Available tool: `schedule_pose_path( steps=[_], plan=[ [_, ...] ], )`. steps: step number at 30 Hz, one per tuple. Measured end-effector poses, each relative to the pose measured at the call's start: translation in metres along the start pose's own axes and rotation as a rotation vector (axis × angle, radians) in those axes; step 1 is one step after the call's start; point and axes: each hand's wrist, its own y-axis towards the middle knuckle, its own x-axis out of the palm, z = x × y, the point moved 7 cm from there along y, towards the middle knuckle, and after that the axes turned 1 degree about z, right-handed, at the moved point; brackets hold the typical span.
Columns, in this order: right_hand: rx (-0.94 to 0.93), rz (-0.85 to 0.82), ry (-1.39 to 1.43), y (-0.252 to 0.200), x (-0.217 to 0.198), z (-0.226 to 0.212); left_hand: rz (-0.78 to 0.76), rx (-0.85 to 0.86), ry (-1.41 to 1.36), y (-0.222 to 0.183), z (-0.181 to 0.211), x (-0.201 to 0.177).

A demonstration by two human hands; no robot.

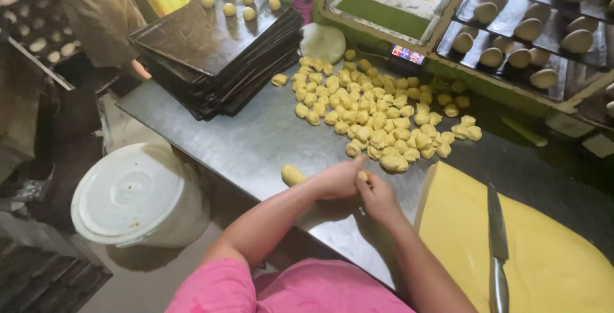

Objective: Shape dough into small balls and place them on a baking tray.

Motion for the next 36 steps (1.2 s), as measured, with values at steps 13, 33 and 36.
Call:
schedule_pose_path(
  steps=[13,33,36],
  plan=[
    [0.271,-0.004,-0.275,-0.004,-0.017,-0.013,0.005,-0.674,0.294,0.070,-0.085,0.088],
    [0.116,0.341,-0.074,-0.039,-0.005,0.017,-0.193,-0.036,0.042,0.026,-0.089,0.079],
    [0.315,0.100,-0.141,-0.046,-0.021,-0.032,0.083,0.127,0.433,0.046,-0.064,0.122]
  ],
)
